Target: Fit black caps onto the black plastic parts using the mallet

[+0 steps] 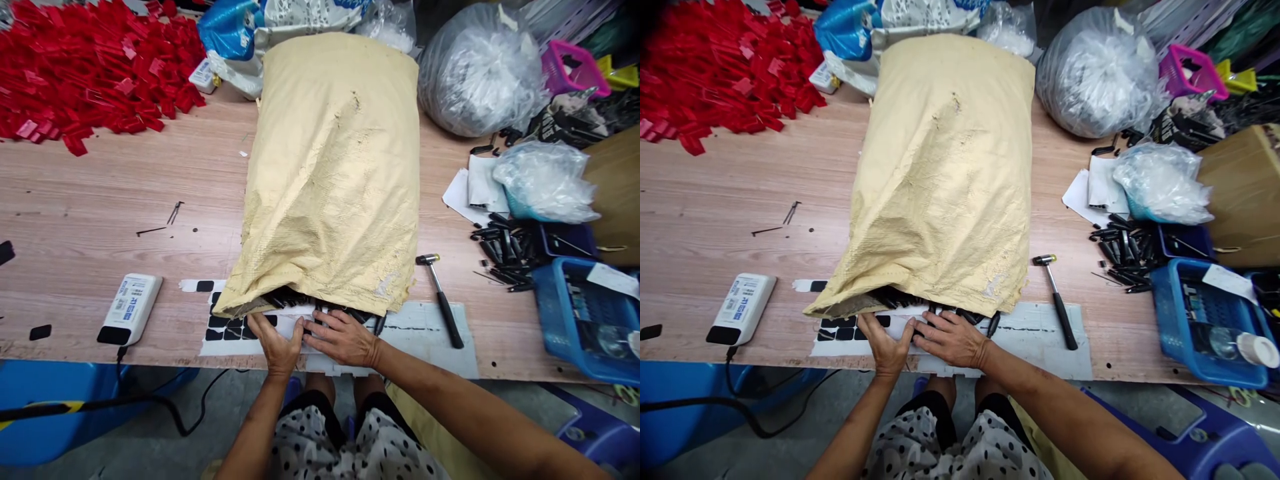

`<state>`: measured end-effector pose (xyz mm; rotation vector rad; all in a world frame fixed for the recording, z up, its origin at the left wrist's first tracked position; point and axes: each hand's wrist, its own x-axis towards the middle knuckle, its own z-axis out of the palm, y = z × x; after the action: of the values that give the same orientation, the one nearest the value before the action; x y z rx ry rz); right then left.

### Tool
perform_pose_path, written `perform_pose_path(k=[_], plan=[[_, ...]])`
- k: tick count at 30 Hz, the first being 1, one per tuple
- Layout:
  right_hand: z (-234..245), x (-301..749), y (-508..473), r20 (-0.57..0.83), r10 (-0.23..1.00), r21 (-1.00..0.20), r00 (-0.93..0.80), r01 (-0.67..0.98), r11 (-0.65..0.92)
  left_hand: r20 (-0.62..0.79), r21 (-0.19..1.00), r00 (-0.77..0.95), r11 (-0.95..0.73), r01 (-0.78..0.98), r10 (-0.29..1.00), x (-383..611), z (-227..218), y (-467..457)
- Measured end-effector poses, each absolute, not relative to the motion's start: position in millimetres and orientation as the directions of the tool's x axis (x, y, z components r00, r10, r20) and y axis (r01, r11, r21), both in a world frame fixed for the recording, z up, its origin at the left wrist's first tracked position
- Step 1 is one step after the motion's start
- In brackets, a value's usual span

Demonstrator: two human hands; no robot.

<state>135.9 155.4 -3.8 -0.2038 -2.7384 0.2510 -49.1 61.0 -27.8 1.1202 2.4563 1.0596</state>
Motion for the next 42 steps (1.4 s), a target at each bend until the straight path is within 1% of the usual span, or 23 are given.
perform_pose_path(k=[5,8,10,12,14,15,17,19,20,21,22,24,27,31,35,39,42], plan=[[-6.1,135.3,158.6,0.393,0.094,-0.207,-0.915,0.011,0.978,0.062,0.648,-0.664,0.476,0.594,0.745,-48.8,-32.4,60.7],[-7.0,133.2,160.4,0.440,0.047,-0.209,-0.897,-0.052,0.977,0.044,0.612,-0.667,0.508,0.606,0.743,-48.0,-32.1,64.1],[-2.8,133.3,158.3,0.452,0.034,-0.212,-0.892,-0.070,0.975,0.041,0.582,-0.663,0.521,0.624,0.747,-47.3,-31.5,66.7],[6.1,138.6,151.3,0.450,0.062,-0.236,-0.891,-0.052,0.970,0.044,0.543,-0.658,0.535,0.647,0.752,-46.5,-30.8,69.2],[17.5,151.9,138.5,0.447,0.161,-0.297,-0.880,0.024,0.955,0.047,0.506,-0.649,0.542,0.671,0.759,-45.6,-29.9,71.5],[23.1,161.4,130.1,0.442,0.238,-0.336,-0.865,0.086,0.938,0.049,0.492,-0.643,0.542,0.682,0.764,-45.1,-29.5,72.5],[31.2,183.4,110.9,0.402,0.436,-0.407,-0.805,0.269,0.873,0.054,0.470,-0.633,0.540,0.699,0.772,-43.8,-29.1,74.3],[33.4,203.9,91.7,0.345,0.660,-0.429,-0.667,0.513,0.743,0.062,0.447,-0.627,0.540,0.713,0.776,-42.1,-29.2,75.8],[32.1,211.5,83.3,0.322,0.746,-0.427,-0.583,0.614,0.664,0.067,0.435,-0.625,0.541,0.720,0.778,-41.2,-29.4,76.5],[29.5,216.6,76.0,0.303,0.805,-0.420,-0.510,0.686,0.593,0.072,0.421,-0.621,0.540,0.728,0.781,-40.4,-29.6,77.0],[26.1,219.0,70.2,0.287,0.838,-0.416,-0.464,0.728,0.545,0.076,0.408,-0.615,0.538,0.738,0.785,-39.7,-29.9,77.5],[18.3,216.6,63.4,0.262,0.852,-0.417,-0.453,0.743,0.524,0.082,0.382,-0.600,0.531,0.756,0.796,-38.7,-30.3,78.1],[8.5,203.9,64.2,0.256,0.836,-0.439,-0.486,0.712,0.548,0.088,0.363,-0.591,0.527,0.768,0.802,-38.1,-30.6,78.5],[1.0,187.2,72.4,0.262,0.836,-0.457,-0.483,0.701,0.548,0.094,0.371,-0.603,0.534,0.760,0.792,-37.4,-30.6,78.8],[-5.1,172.2,74.6,0.261,0.791,-0.486,-0.554,0.632,0.603,0.131,0.378,-0.599,0.519,0.767,0.790,-37.1,-30.9,78.4],[-9.0,166.4,70.6,0.289,0.813,-0.539,-0.506,0.616,0.575,0.122,0.404,-0.609,0.521,0.752,0.784,-37.8,-32.0,78.8],[-4.8,160.2,63.6,0.281,0.839,-0.572,-0.466,0.620,0.536,0.120,0.370,-0.631,0.555,0.745,0.766,-36.6,-32.9,80.3]])
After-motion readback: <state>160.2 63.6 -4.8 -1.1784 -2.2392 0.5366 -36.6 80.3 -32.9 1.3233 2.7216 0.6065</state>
